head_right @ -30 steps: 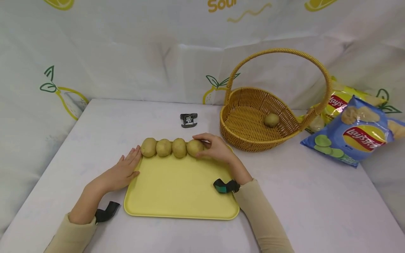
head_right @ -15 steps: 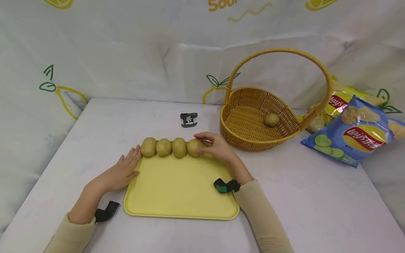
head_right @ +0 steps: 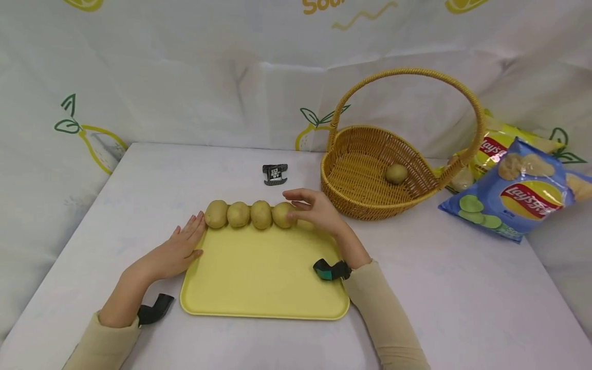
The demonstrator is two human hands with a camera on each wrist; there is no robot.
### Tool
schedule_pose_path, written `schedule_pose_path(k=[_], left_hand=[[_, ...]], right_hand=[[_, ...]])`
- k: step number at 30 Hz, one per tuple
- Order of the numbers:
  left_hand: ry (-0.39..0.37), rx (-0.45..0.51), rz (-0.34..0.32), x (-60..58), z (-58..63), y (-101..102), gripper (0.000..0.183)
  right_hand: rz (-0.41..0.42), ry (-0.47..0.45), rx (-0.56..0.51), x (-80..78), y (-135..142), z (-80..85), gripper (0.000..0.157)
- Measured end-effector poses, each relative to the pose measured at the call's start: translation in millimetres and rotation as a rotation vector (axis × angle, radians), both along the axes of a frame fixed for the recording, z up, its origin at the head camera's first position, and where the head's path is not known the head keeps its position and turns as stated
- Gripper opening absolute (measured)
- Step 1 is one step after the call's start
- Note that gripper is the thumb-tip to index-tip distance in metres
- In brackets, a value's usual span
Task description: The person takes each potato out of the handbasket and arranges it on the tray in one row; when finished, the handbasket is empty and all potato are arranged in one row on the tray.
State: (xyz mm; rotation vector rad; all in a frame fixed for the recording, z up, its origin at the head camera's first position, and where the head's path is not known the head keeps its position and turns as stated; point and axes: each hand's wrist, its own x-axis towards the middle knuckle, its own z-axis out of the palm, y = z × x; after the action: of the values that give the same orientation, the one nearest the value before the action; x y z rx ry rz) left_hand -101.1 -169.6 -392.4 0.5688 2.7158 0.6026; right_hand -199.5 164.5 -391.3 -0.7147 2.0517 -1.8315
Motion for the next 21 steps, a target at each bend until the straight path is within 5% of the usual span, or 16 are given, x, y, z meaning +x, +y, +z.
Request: schedule_pose_path(k=[21], left_hand=[[-0.027, 0.015, 0.006, 1.6, 3.8, 1, 0.061]], right_hand=[[-0.108, 0.164, -0.094, -1.5, 72, 62.2, 0.035]])
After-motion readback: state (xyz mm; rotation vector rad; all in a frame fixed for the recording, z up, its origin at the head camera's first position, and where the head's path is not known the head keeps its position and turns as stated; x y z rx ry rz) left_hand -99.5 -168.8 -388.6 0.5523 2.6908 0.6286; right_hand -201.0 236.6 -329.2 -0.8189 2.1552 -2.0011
